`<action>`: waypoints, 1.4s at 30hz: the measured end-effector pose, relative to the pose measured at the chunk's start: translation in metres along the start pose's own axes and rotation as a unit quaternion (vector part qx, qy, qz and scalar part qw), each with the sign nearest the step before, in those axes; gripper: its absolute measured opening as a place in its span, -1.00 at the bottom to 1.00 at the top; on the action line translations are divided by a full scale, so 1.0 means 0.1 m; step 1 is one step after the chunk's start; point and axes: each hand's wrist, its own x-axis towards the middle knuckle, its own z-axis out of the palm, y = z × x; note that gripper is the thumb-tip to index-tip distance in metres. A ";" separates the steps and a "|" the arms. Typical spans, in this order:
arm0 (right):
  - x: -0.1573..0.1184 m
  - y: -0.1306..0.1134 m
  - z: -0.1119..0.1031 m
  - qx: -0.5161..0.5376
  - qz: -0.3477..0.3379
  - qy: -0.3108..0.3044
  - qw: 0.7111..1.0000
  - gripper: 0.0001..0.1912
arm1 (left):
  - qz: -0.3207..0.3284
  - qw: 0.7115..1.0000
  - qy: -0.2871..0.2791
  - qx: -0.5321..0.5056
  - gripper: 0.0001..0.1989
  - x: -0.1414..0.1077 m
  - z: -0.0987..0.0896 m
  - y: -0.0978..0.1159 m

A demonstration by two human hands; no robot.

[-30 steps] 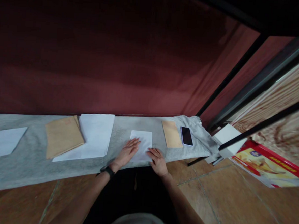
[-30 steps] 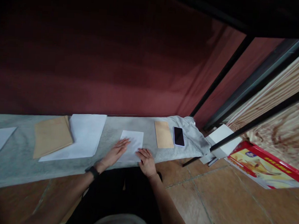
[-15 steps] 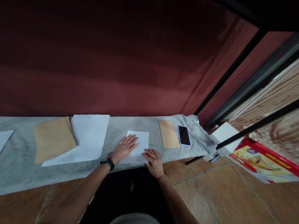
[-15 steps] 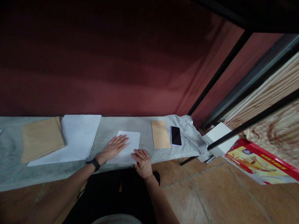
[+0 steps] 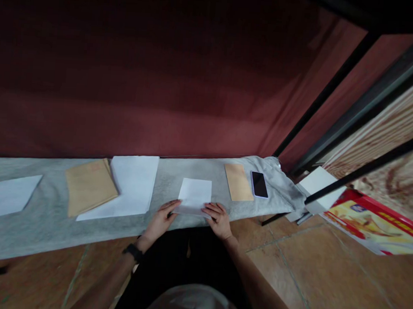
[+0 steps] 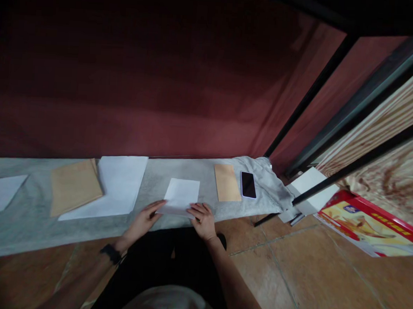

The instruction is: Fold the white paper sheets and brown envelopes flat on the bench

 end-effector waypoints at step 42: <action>0.29 -0.02 0.15 -0.045 0.091 0.056 0.993 -0.84 | -0.178 0.977 0.098 -0.067 -0.68 0.26 -0.02 0.22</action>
